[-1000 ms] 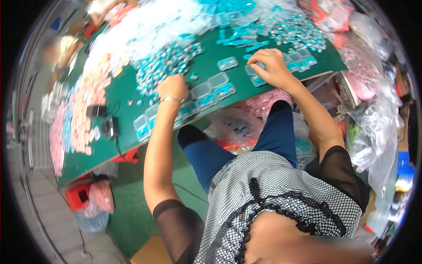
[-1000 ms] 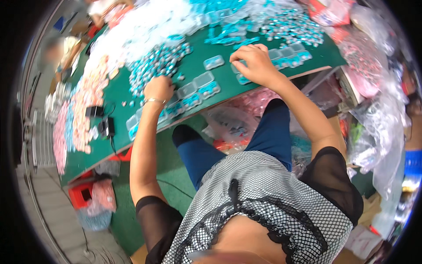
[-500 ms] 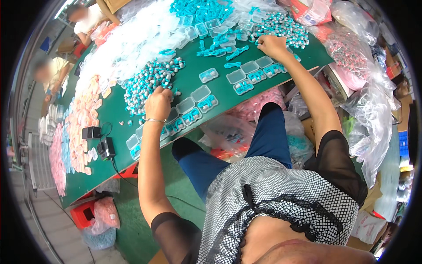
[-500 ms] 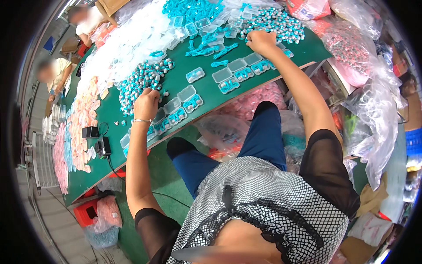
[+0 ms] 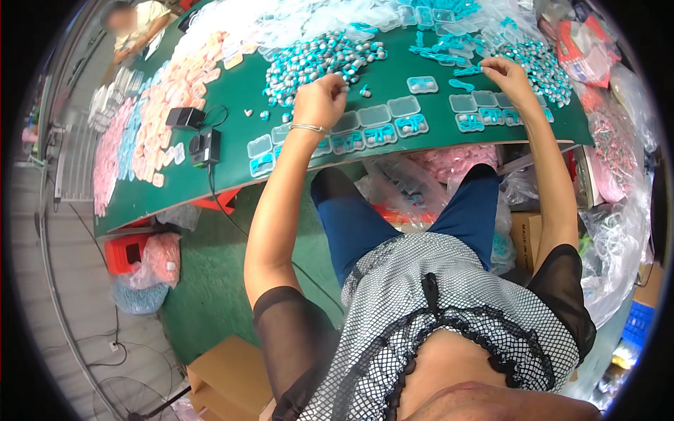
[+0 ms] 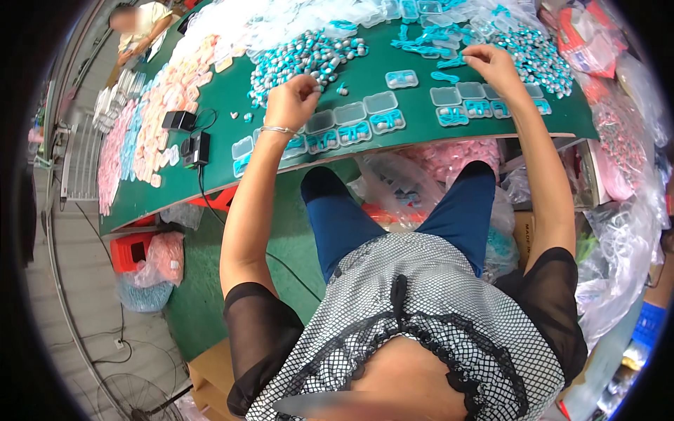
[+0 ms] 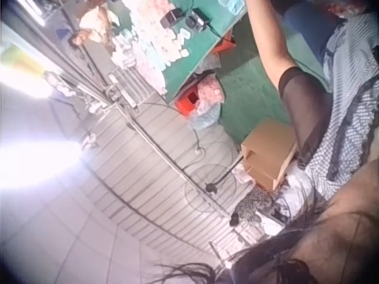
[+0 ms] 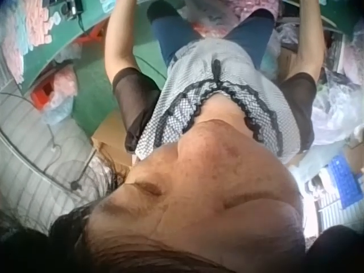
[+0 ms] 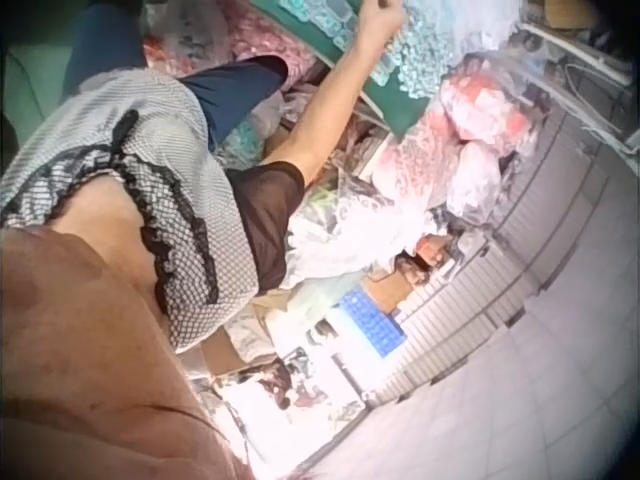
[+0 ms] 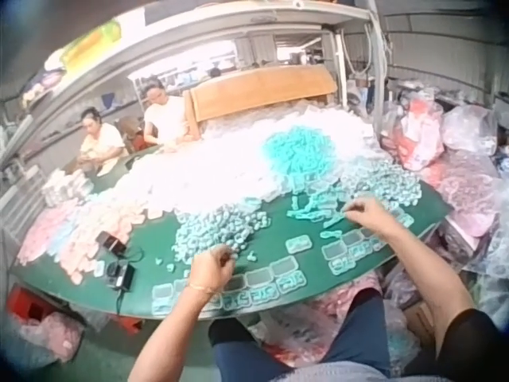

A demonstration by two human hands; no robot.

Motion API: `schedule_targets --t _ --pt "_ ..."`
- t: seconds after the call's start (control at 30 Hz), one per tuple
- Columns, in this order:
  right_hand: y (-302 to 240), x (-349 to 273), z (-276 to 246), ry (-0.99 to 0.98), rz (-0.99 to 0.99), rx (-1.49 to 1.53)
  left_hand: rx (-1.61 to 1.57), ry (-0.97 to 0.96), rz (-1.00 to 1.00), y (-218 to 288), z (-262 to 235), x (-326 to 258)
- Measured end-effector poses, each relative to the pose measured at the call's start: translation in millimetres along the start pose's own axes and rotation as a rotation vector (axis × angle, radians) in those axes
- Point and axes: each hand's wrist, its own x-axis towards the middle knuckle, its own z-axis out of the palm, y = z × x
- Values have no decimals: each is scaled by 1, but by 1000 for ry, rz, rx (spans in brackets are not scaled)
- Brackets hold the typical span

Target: Sorting and organizing small teal plastic components into segmented containers.

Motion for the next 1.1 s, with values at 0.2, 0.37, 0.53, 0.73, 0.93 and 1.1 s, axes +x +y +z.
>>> schedule_targets --t 0.2,0.37,0.53,0.73,0.93,1.1 --pt "-109 -51 98 -367 63 332 -371 155 -123 -6 -39 -50" --pt "-140 -67 185 -470 -199 184 -281 176 -98 -23 -47 -91" --pt "-149 -69 238 -234 -581 -180 -242 247 -59 -27 -37 -108" --pt "-147 -72 261 -156 -588 -326 10 192 109 -35 -36 -112" --pt "-145 -72 269 -99 -693 -450 105 71 58 -33 -40 -109" --pt "-148 -69 270 -107 -700 -478 133 17 70 -33 -45 -105"
